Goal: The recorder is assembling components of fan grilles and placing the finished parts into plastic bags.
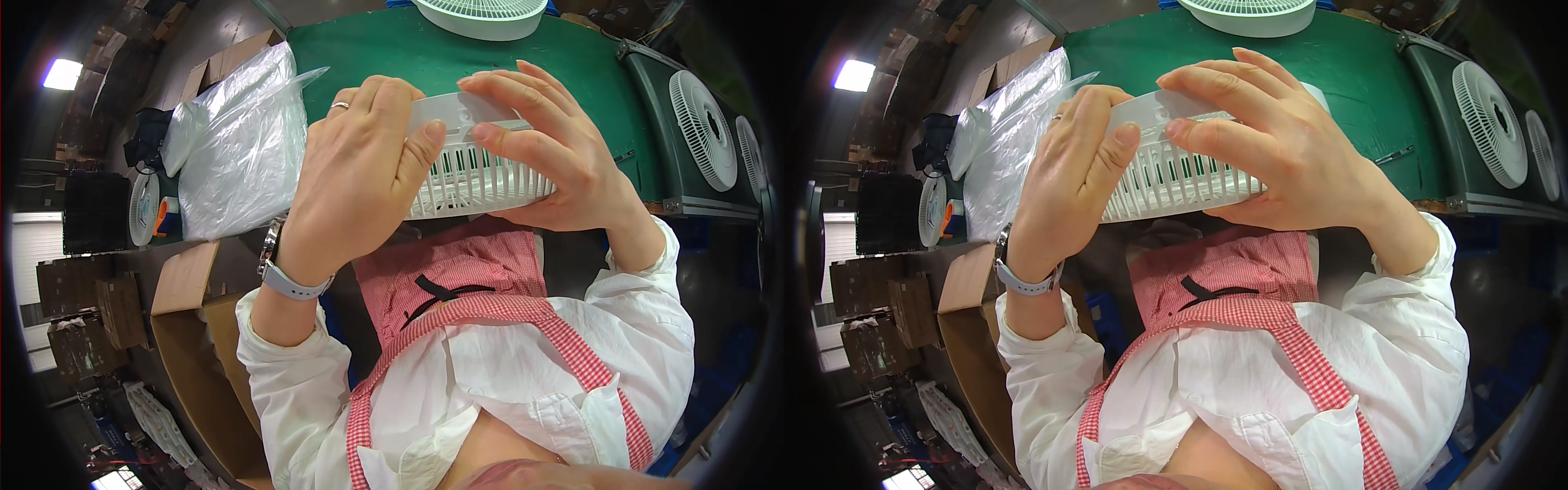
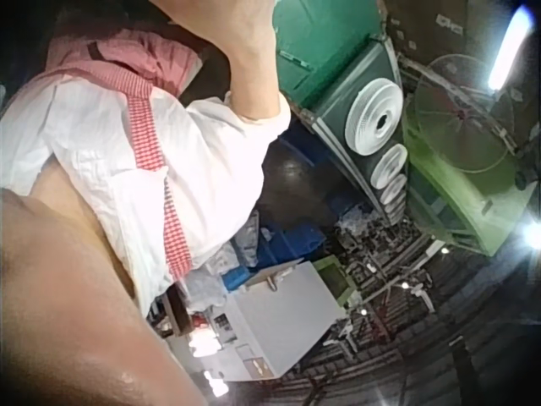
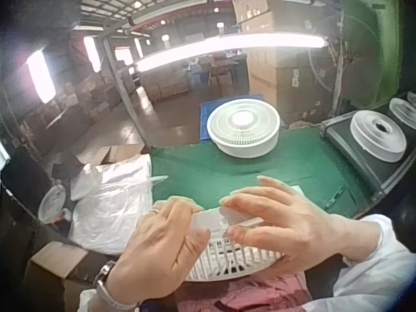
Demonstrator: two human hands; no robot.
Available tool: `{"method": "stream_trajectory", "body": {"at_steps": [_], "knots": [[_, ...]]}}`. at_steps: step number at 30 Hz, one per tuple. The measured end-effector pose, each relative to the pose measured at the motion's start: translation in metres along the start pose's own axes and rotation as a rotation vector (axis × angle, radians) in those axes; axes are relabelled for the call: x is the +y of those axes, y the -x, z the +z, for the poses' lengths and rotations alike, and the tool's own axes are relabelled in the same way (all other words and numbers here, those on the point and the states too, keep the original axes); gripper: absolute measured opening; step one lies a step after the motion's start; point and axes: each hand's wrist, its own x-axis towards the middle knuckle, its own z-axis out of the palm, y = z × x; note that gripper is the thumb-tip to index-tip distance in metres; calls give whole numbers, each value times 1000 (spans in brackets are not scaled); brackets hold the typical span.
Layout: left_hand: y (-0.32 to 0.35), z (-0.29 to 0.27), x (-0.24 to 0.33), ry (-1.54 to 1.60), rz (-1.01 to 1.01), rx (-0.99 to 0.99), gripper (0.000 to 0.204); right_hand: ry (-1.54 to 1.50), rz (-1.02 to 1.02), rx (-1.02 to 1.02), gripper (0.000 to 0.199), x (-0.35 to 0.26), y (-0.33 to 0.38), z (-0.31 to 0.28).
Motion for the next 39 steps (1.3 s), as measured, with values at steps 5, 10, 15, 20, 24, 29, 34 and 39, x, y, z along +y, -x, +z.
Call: {"method": "stream_trajectory", "body": {"at_steps": [5,10,15,20,24,29,34,39], "knots": [[0,-3,2,-94,26,-21,32,21,5,2,75,-6,-1,-1],[6,-11,-5,-87,169,-75,66,-45,93,91,73,-14,1,5],[8,-8,1,-94,120,-110,93,-2,76,39,73,-11,3,1],[7,-5,1,-135,110,-96,91,115,6,17,73,-7,5,-3],[6,0,4,-156,129,-33,86,36,36,85,81,-6,11,2],[12,9,5,-204,107,24,79,-6,55,109,87,-5,15,4],[26,-4,-12,-49,43,119,80,43,208,142,97,5,24,-17],[55,-12,-64,227,-186,30,90,-159,330,117,93,33,54,-19]]}}
